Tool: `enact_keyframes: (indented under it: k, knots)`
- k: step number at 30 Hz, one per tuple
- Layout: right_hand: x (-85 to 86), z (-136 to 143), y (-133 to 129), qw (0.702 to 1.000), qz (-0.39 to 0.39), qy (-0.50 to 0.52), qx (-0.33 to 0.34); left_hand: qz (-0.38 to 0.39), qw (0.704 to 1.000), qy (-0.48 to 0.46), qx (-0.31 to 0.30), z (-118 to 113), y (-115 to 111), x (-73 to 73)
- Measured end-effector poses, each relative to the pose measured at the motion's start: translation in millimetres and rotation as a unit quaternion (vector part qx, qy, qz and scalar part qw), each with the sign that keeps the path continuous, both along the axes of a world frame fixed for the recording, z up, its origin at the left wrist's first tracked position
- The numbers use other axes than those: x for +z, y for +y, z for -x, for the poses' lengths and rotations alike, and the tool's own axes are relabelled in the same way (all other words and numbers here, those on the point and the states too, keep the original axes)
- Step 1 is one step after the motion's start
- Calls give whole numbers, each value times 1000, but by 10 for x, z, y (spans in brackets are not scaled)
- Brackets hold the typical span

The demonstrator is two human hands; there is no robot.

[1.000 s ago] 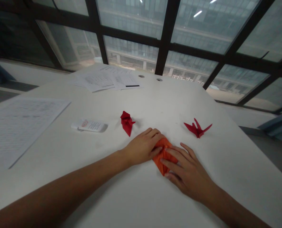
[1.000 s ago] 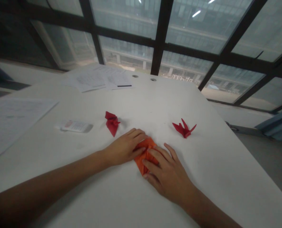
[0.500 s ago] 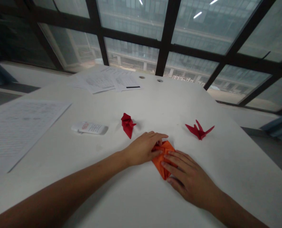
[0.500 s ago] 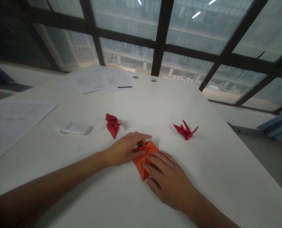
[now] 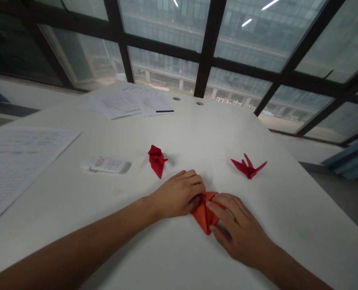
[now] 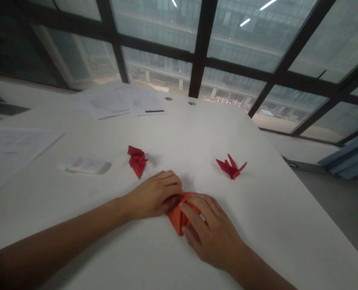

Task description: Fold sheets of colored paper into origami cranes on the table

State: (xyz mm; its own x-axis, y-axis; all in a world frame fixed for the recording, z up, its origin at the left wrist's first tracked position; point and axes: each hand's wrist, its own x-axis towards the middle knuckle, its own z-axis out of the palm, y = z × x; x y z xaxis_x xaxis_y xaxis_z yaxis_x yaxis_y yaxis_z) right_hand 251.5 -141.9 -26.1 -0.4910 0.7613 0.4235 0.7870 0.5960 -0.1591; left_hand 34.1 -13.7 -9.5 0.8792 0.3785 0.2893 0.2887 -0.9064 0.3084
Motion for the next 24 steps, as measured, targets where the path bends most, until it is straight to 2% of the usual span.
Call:
enact_keyframes:
  k: [7,12,16,24]
  knots:
    - [30,-3,47,998,65,-16,-15,-16,1000,25,-3,-10,-45,57]
    - [-3,-20,63,999,47,-6,4,-13,1000,25,9,-14,-24,14]
    - [-30,-28,59,999,31,6,8,-9,1000,21,-7,-9,-15,17]
    - [-23,-31,74,999,27,-19,8,-1,1000,20,11,-25,-18,8]
